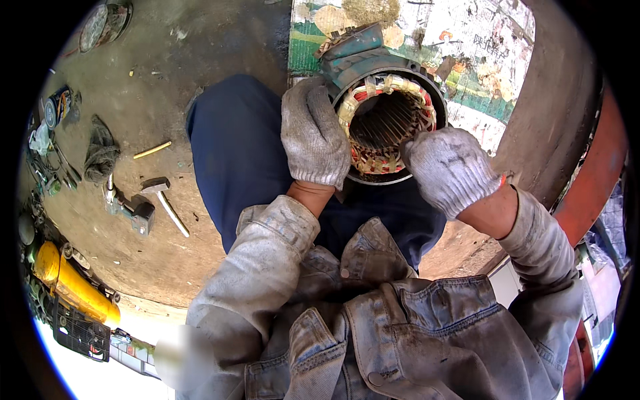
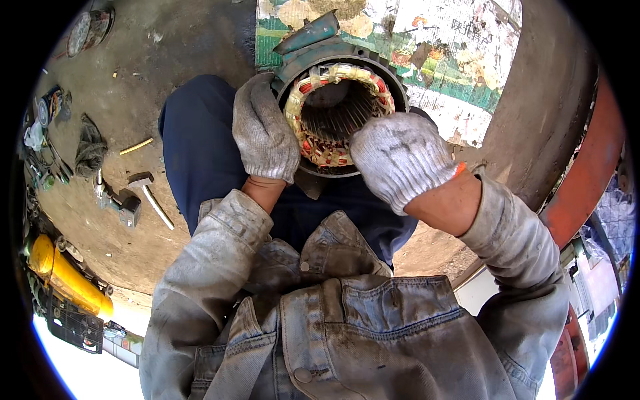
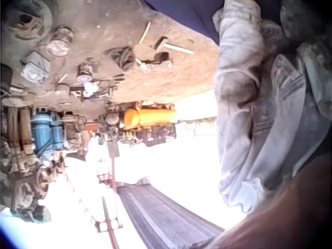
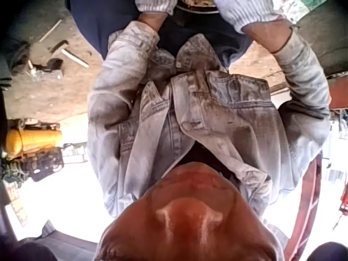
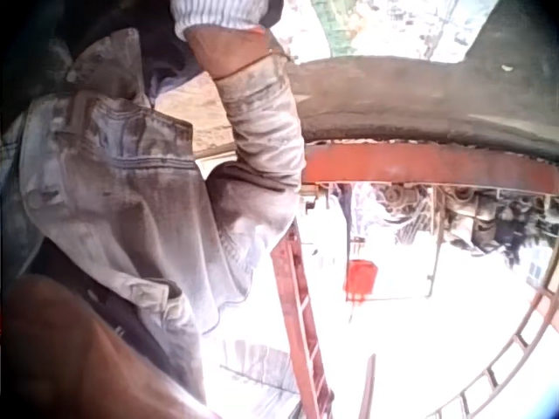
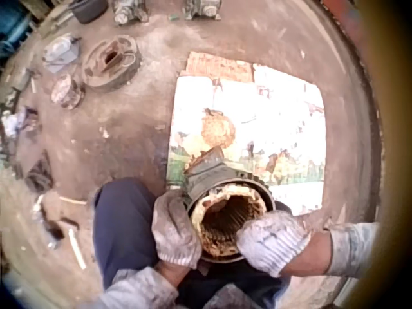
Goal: The person sits on the floor and uses a metal file to scrape the interior copper windings of a disassembled electric motor. They then connect a battery to the motor's terminal box using jumper cables to test the electrical circuit.
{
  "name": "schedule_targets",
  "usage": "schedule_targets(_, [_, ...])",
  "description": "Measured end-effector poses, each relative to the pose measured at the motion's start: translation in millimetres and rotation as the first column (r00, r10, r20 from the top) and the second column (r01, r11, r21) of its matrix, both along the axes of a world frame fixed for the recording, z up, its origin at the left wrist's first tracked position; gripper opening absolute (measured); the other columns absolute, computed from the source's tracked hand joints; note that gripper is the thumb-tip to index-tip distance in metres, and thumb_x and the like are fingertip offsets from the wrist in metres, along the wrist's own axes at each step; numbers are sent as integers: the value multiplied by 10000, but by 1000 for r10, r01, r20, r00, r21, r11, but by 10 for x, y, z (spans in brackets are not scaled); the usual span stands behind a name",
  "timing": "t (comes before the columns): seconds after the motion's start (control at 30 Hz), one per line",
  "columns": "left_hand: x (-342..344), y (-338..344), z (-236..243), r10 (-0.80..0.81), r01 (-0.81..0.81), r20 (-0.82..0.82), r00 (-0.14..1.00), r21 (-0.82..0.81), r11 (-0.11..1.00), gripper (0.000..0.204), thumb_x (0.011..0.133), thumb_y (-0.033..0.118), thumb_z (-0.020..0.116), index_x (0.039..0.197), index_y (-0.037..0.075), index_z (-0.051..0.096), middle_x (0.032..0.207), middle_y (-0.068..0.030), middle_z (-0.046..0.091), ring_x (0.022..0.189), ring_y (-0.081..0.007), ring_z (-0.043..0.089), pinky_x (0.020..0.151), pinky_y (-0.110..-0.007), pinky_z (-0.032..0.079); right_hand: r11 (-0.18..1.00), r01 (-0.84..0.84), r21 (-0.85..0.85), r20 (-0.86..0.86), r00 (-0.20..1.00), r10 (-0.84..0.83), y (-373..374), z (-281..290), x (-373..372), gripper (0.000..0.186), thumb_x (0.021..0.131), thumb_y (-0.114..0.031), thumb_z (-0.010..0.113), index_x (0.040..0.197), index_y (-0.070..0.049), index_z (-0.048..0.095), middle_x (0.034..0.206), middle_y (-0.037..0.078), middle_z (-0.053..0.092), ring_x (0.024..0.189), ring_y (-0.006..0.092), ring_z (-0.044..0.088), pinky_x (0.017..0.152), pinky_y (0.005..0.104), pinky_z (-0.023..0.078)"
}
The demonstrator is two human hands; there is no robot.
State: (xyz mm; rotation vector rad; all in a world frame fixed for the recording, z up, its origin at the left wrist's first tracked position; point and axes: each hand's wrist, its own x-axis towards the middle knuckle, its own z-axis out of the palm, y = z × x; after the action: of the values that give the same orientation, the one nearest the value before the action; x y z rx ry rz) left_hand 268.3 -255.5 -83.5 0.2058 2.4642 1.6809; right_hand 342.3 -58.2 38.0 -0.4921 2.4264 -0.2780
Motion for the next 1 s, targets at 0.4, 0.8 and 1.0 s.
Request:
schedule_targets(0.4, [-44, 11, 50, -40, 39, -37, 999, -42, 998, 246, 1056, 153, 521, 1143, -48, 633, 1086, -248, 637, 999, -431, 633, 919, -476, 512, 998, -17, 57, -143, 989, 25, 193, 102, -135, 139, 868, -81, 593, 972, -20, 661, 768, 175, 631, 731, 371, 676, 640, 486, 544])
schedule_targets(0.8, [-20, 30, 99, -16, 15, -26, 1000, -32, 999, 236, 1054, 176, 545, 1142, -19, 645, 1102, -217, 657, 998, -420, 642, 914, -459, 521, 973, -217, -75, -198, 960, 199, 253, 158, -178, 215, 818, -117, 653, 1019, -53, 693, 957, 147, 670, 883, 330, 683, 792, 448, 569])
schedule_targets(1.0, [0, 11, -11, -51, 45, -64, 997, -86, 995, 269, 1068, 177, 520, 1191, -33, 636, 1149, -231, 652, 1047, -421, 649, 932, -466, 526, 987, -148, 64, 51, 988, 145, 218, 199, -401, 170, 792, -157, 680, 925, -59, 720, 863, 131, 683, 822, 318, 714, 744, 459, 595])
